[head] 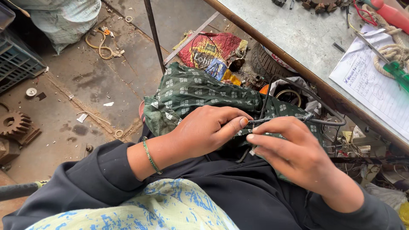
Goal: The person strips the outer insulation from a black cable and the inner insulation from multiple colored wires using a pair of cutters. They twist the exposed copper strands and remove the cut insulation.
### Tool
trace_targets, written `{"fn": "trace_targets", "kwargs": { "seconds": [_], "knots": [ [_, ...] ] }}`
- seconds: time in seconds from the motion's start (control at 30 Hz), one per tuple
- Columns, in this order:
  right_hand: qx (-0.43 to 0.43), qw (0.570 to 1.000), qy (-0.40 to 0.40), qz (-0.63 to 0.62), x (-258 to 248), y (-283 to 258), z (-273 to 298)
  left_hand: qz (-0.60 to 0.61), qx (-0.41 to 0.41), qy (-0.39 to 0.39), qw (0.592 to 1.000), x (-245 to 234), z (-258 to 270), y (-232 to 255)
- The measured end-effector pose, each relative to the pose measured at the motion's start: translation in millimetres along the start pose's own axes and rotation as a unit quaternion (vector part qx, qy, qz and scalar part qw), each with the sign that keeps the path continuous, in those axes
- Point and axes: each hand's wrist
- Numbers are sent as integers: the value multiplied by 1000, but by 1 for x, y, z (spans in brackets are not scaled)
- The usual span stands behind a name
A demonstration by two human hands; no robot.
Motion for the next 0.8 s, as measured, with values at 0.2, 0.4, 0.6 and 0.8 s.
{"fn": "trace_targets", "kwargs": {
  "seconds": [0.2,0.4,0.6,0.8],
  "knots": [
    [-45,999,16,-24,12,21,13,19,2,-14,1000,-2,0,0],
    [-14,945,-37,-325,25,48,31,-14,50,-50,997,2,0,-2],
    [126,798,-17,-589,32,65,40,36,33,-100,994,-5,-5,-6],
    [124,795,-28,-593,31,66,41,112,-3,-110,988,-8,-6,-12]
  ]
}}
Point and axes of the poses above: each hand's wrist, its own z-axis away from the middle knuckle, its own x-axis out of the palm, y = z × x, and after that the axes turned 14 degrees about x, right-handed
